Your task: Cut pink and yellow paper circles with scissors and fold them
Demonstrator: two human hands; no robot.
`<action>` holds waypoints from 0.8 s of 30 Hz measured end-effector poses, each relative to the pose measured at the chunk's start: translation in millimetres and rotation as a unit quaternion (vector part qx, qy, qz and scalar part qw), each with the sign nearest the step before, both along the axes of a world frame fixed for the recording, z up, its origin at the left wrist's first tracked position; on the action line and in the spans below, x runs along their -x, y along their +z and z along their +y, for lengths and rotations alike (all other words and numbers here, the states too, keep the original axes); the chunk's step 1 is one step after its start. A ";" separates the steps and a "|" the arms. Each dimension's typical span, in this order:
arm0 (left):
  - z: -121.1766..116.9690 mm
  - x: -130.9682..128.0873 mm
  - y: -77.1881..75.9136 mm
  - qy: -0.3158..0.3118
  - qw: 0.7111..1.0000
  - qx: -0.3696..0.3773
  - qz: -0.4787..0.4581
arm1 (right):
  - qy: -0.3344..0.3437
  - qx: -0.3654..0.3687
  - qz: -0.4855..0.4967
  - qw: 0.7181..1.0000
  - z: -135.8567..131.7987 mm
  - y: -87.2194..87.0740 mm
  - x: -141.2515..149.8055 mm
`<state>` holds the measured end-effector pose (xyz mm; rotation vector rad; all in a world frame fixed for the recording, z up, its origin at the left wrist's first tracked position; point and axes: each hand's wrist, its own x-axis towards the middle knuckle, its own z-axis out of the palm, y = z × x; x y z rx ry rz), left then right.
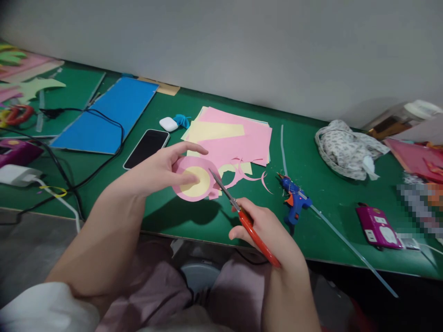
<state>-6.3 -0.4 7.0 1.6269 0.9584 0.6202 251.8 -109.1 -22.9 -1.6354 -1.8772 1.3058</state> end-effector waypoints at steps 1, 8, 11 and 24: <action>0.6 0.3 -0.8 -0.005 1.000 0.002 0.000 | 0.001 -0.001 -0.003 1.000 0.1 0.8 0.0; 3.3 2.8 -3.7 -0.032 0.999 0.006 0.014 | 0.006 0.014 -0.004 1.000 -0.3 1.0 -2.6; 4.1 2.4 -3.4 -0.027 0.999 -0.003 0.024 | 0.012 0.043 0.018 0.999 -3.2 -2.4 -12.1; -8.1 -27.2 -13.0 -0.076 0.995 -0.044 0.038 | -0.236 -0.161 0.243 0.927 16.4 -17.7 11.3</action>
